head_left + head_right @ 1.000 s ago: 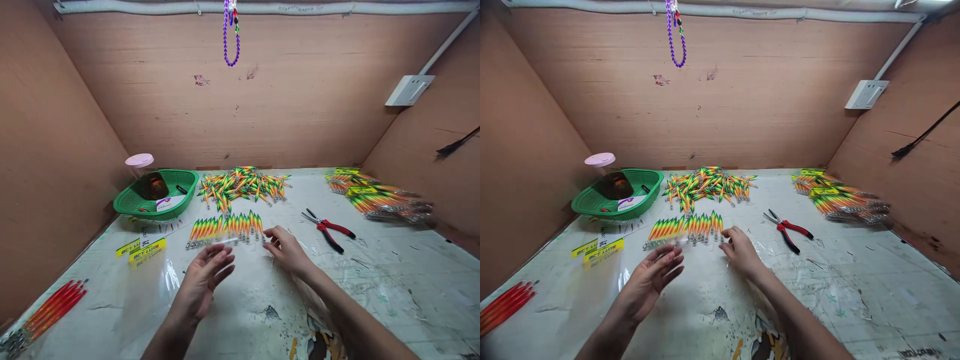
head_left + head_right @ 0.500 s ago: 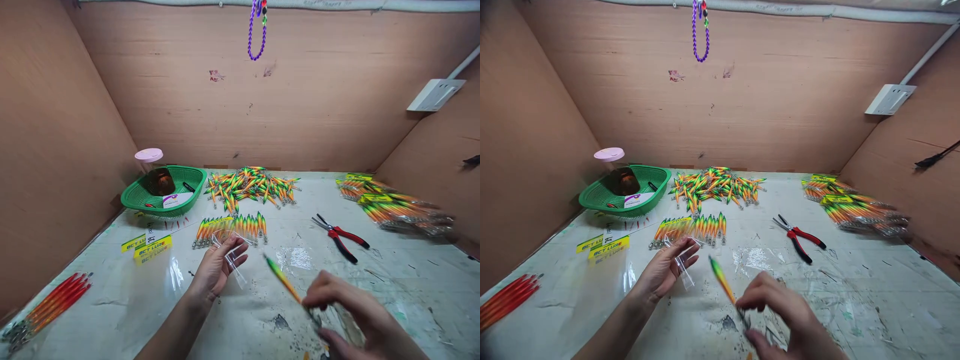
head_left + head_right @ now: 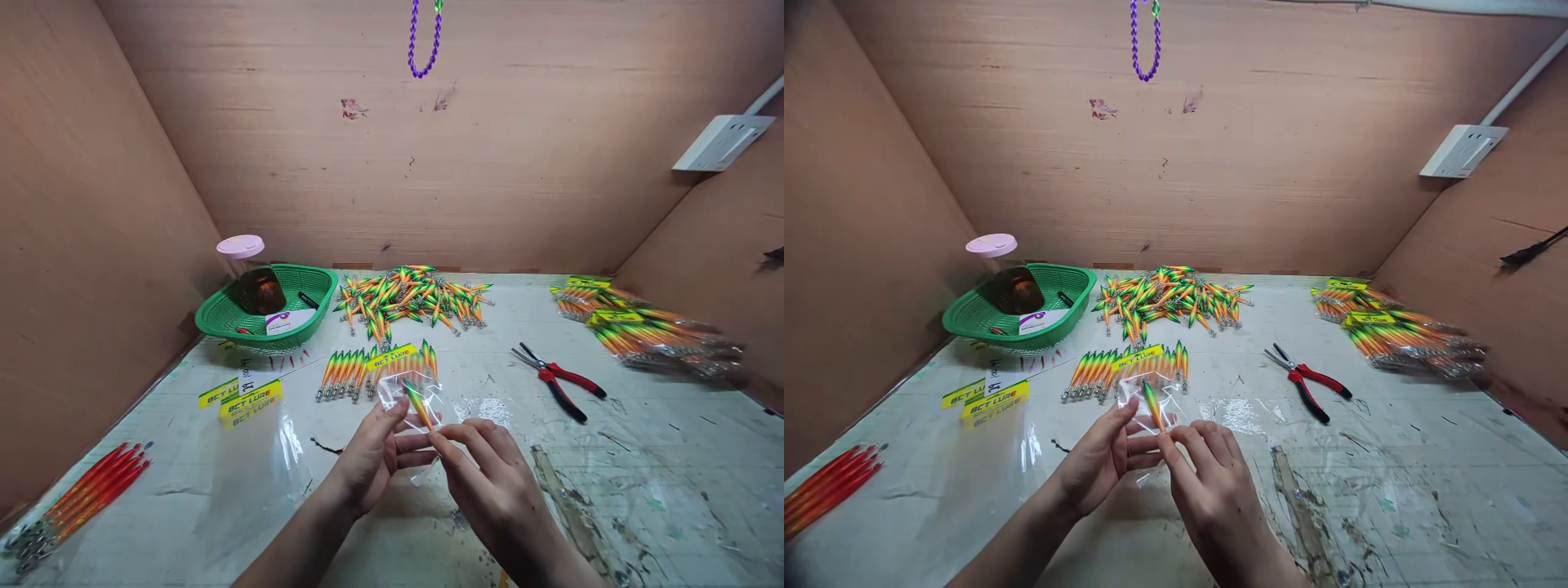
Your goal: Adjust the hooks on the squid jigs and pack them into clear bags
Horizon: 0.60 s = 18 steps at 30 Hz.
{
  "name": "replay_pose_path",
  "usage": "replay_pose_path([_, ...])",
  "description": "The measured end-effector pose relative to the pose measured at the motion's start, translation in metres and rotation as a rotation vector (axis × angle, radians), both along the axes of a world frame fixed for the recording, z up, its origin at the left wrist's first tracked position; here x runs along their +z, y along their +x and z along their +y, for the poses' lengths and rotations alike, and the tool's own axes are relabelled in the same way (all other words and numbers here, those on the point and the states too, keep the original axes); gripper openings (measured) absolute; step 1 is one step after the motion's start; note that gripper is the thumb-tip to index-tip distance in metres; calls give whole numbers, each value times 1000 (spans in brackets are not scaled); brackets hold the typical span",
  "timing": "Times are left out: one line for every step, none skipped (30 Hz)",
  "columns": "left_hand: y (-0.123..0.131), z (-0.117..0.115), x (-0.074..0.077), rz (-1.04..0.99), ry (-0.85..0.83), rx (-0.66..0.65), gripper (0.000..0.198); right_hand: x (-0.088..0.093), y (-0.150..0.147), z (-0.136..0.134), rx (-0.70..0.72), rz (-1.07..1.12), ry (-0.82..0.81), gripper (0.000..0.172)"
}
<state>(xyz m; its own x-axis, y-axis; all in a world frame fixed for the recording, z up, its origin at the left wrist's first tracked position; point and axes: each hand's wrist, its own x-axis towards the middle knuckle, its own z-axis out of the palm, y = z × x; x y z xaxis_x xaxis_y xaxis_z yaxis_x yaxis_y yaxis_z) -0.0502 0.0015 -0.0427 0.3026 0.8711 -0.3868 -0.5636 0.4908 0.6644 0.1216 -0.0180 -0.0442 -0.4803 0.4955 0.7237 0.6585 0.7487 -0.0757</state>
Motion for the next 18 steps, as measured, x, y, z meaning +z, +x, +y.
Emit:
replay_pose_path([-1, 0, 1, -6, -2, -4, 41, 0, 1, -1, 8, 11, -21, 34])
replay_pose_path([-1, 0, 2, -10, 0, -7, 41, -1, 3, -1, 14, 22, -43, 37])
replay_pose_path([-2, 0, 2, -11, 7, -8, 40, -1, 5, -2, 17, 34, -66, 40])
replay_pose_path([-1, 0, 3, -17, 22, -4, 38, -1, 7, -2, 15, 49, -88, 43])
replay_pose_path([-1, 0, 4, -30, 43, 7, 35, -1, 8, -2, 8, 70, -107, 44])
replay_pose_path([1, -1, 4, -50, 62, 22, 32, -1, 9, -2, 0, 95, -124, 45])
replay_pose_path([2, -2, 4, -71, 76, 41, 29, 0, 9, -2, -9, 122, -138, 46])
replay_pose_path([4, -3, 4, -90, 83, 63, 28, 0, 9, -1, -15, 150, -145, 45])
replay_pose_path([6, -4, 3, -106, 84, 83, 28, 0, 7, -1, -19, 177, -150, 45])
replay_pose_path([8, -5, 3, -121, 78, 98, 30, 1, 5, -1, -21, 206, -150, 44])
replay_pose_path([10, -6, 2, -137, 70, 106, 33, 0, 2, -1, -22, 235, -147, 43])
replay_pose_path([11, -8, 1, -156, 58, 109, 36, 0, 0, -1, -18, 261, -143, 42])
replay_pose_path([13, -9, 0, -175, 45, 111, 38, 0, -3, -2, -12, 284, -139, 42])
replay_pose_path([14, -9, -2, -191, 32, 116, 38, 0, -6, -2, -4, 301, -130, 42])
replay_pose_path([15, -10, -3, -199, 15, 124, 36, 0, -8, -2, 6, 310, -119, 41])
replay_pose_path([16, -10, -4, -201, -2, 136, 32, 1, -10, -3, 18, 315, -111, 40])
replay_pose_path([16, -10, -5, -199, -19, 153, 28, 2, -11, -3, 31, 317, -108, 38])
replay_pose_path([16, -9, -5, -197, -36, 169, 25, 3, -11, -4, 40, 317, -114, 36])
